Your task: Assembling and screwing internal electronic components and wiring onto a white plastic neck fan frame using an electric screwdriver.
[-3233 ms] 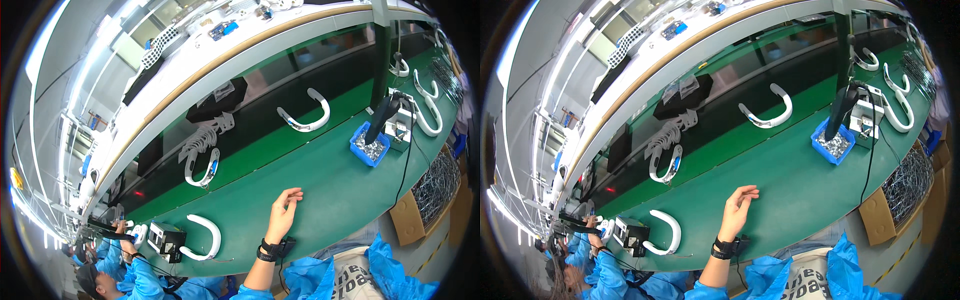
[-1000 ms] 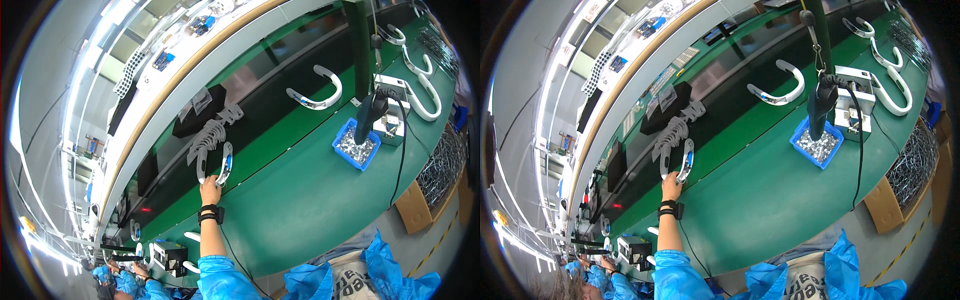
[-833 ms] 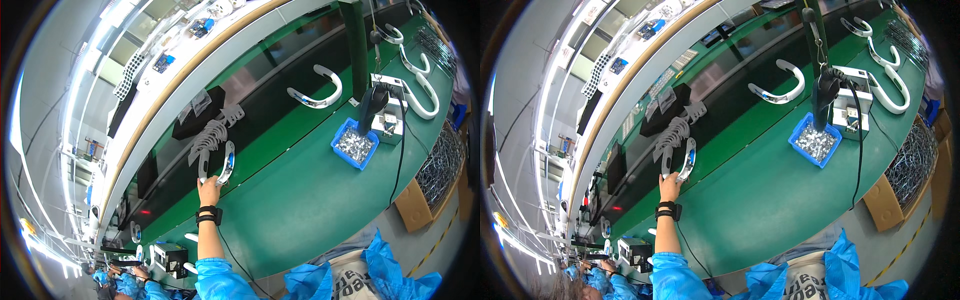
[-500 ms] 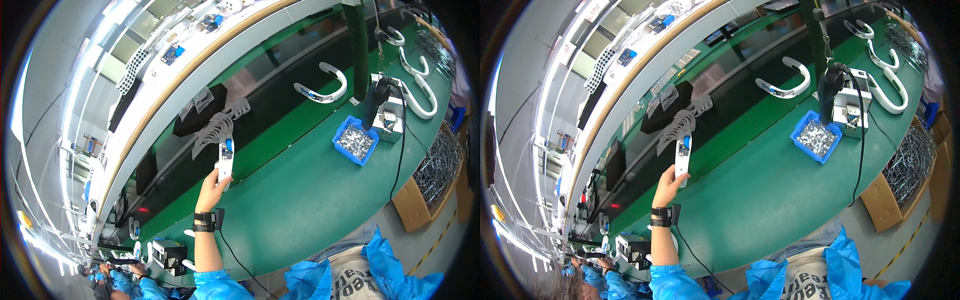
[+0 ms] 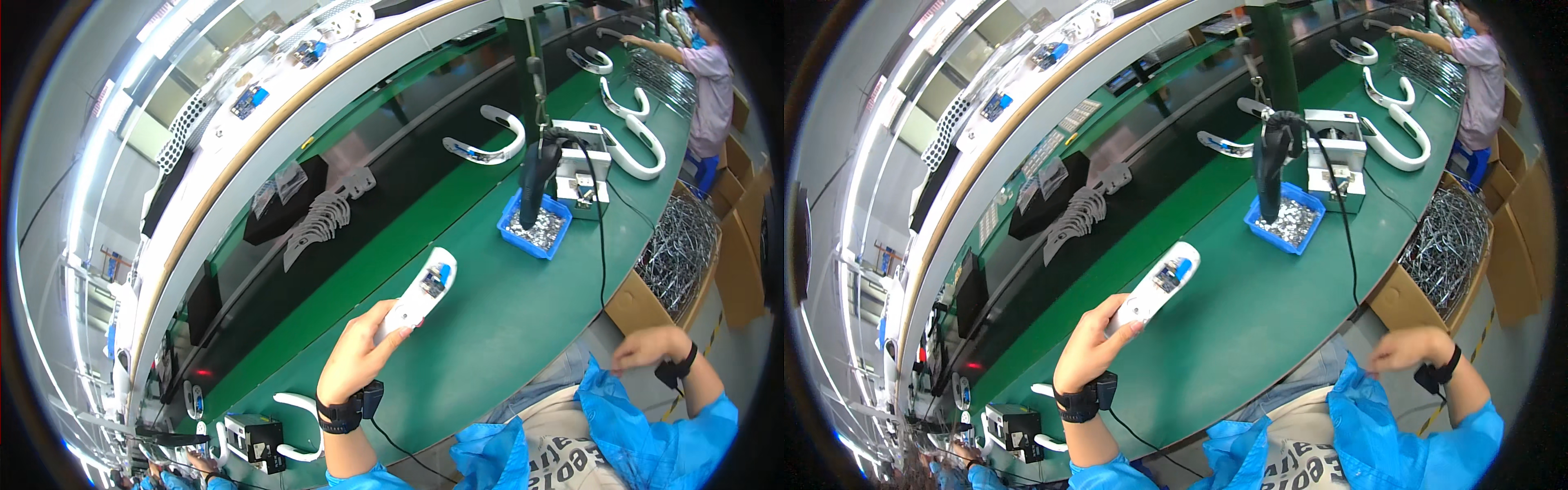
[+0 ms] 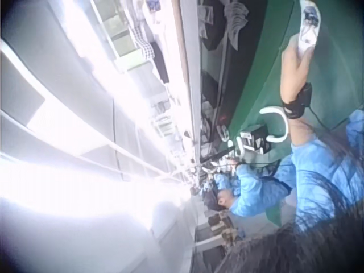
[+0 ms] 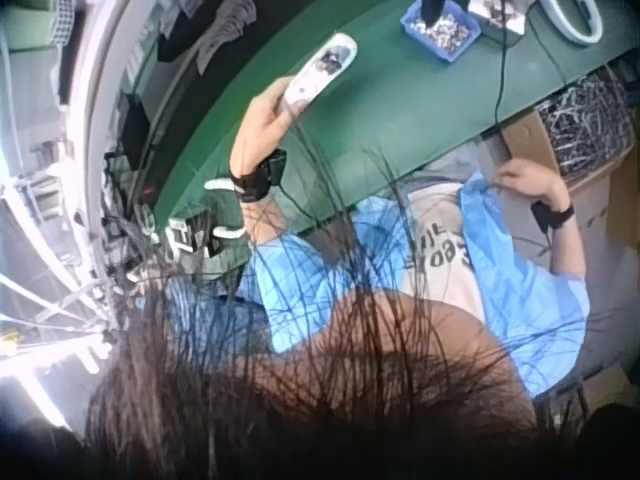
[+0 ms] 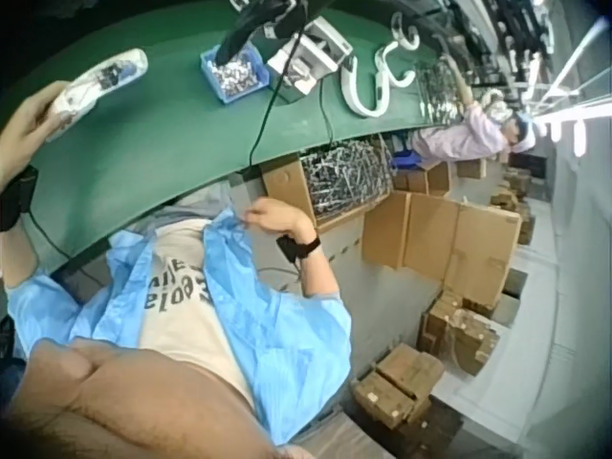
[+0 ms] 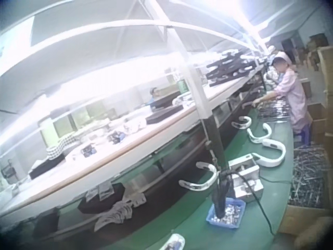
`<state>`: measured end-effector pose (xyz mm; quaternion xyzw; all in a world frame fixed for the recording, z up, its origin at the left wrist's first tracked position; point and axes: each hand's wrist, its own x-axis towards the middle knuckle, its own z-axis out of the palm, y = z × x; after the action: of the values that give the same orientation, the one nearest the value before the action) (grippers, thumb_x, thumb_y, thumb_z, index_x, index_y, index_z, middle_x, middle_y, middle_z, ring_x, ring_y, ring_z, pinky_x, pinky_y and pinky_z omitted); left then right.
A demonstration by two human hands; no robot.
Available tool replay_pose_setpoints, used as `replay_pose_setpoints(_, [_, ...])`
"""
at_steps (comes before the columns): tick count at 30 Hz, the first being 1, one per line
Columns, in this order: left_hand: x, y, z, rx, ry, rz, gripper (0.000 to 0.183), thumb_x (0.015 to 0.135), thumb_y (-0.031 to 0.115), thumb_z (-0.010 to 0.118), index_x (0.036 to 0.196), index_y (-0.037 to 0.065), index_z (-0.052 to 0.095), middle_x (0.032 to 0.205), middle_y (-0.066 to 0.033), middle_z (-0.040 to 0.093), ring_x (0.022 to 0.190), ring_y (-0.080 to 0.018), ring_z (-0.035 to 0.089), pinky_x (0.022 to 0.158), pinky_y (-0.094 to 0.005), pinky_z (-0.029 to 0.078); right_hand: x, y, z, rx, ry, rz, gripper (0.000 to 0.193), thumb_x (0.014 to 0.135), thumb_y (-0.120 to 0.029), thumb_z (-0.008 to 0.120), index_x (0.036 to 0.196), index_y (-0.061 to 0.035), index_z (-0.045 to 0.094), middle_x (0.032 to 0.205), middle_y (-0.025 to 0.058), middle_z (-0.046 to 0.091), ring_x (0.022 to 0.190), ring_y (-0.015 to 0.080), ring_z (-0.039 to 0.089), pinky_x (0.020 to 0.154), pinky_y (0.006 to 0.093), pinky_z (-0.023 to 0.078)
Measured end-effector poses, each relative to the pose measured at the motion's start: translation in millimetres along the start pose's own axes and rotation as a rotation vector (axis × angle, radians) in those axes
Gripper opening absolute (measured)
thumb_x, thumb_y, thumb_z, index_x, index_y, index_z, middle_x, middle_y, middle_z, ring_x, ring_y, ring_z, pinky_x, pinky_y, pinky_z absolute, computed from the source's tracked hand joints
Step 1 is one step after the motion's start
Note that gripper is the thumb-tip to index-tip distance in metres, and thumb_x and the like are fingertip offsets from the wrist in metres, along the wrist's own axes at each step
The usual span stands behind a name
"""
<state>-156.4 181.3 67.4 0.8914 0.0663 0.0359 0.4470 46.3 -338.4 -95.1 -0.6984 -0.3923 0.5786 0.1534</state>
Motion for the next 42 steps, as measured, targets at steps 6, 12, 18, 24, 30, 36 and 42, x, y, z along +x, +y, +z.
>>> replay_pose_setpoints(6, [-11.8, 20.2, 4.9, 0.324, -0.101, 0.248, 0.043, 0.097, 0.012, 0.072, 0.139, 0.005, 0.067, 0.109, -0.0102, 0.067, 0.112, -0.0319, 0.059, 0.112, -0.0496, 0.036, 37.0, -202.3, -56.7, 0.047, 0.576, -0.800, 0.028, 0.107, -0.015, 0.065, 0.130, 0.0001, 0.069, 0.121, 0.0160, 0.074, 0.115, 0.0289, 0.070, 0.101, 0.0410, 0.055])
replay_pose_setpoints(12, [-8.8, 20.7, 31.5, 0.495, 0.022, 0.303, 0.048, 0.093, 0.007, 0.076, 0.141, 0.013, 0.068, 0.132, -0.0117, 0.058, 0.130, -0.0333, 0.054, 0.127, -0.0591, 0.022, 146.6, -243.6, -58.5, 0.126, 0.621, -0.821, 0.039, 0.110, -0.020, 0.062, 0.144, -0.0012, 0.063, 0.132, 0.0159, 0.071, 0.118, 0.0293, 0.069, 0.104, 0.0408, 0.053])
replay_pose_setpoints(18, [-14.7, 0.7, 112.3, 0.067, 0.772, 0.091, 0.067, 0.097, 0.004, 0.076, 0.158, 0.004, 0.049, 0.129, -0.0142, 0.059, 0.123, -0.0288, 0.058, 0.109, -0.0432, 0.046, 162.5, -236.0, -47.5, 0.360, 0.655, -0.826, 0.032, 0.111, -0.016, 0.059, 0.136, 0.0013, 0.068, 0.121, 0.0134, 0.075, 0.109, 0.0220, 0.070, 0.098, 0.0374, 0.055])
replay_pose_setpoints(24, [7.2, 10.7, 142.4, -0.837, 0.753, 0.041, 0.049, 0.113, 0.009, 0.048, 0.162, 0.002, 0.043, 0.132, -0.0170, 0.069, 0.115, -0.0201, 0.069, 0.097, -0.0391, 0.057, 155.2, -250.8, -30.3, 0.485, 0.734, -0.908, 0.036, 0.109, -0.006, 0.060, 0.144, 0.0017, 0.062, 0.127, 0.0135, 0.075, 0.118, 0.0214, 0.070, 0.104, 0.0382, 0.055])
replay_pose_setpoints(30, [26.2, 12.1, 135.6, -1.052, 0.657, 0.026, 0.043, 0.114, 0.019, 0.048, 0.153, 0.002, 0.049, 0.126, -0.0166, 0.070, 0.106, -0.0212, 0.071, 0.092, -0.0381, 0.057, 139.8, -250.7, -29.0, 0.533, 0.783, -0.856, 0.046, 0.102, 0.000, 0.064, 0.147, -0.0015, 0.059, 0.125, 0.0168, 0.074, 0.117, 0.0277, 0.071, 0.101, 0.0413, 0.056])
replay_pose_setpoints(36, [29.6, 31.5, 145.3, -0.909, 0.593, -0.029, 0.043, 0.110, 0.010, 0.053, 0.151, 0.003, 0.046, 0.118, -0.0152, 0.074, 0.098, -0.0151, 0.068, 0.079, -0.0282, 0.053, 119.9, -249.6, -52.0, -0.129, 1.168, -0.959, 0.048, 0.088, -0.003, 0.072, 0.136, -0.0068, 0.066, 0.115, 0.0137, 0.062, 0.103, 0.0340, 0.063, 0.082, 0.0432, 0.055])
replay_pose_setpoints(42, [38.2, 28.8, 145.7, -0.971, 0.573, 0.000, 0.046, 0.107, 0.007, 0.048, 0.153, 0.003, 0.046, 0.120, -0.0224, 0.074, 0.099, -0.0201, 0.073, 0.081, -0.0324, 0.059, 119.2, -238.0, -58.4, -0.251, 1.180, -1.053, 0.029, 0.078, 0.004, 0.069, 0.106, -0.0062, 0.074, 0.109, 0.0111, 0.060, 0.102, 0.0315, 0.061, 0.080, 0.0413, 0.053])
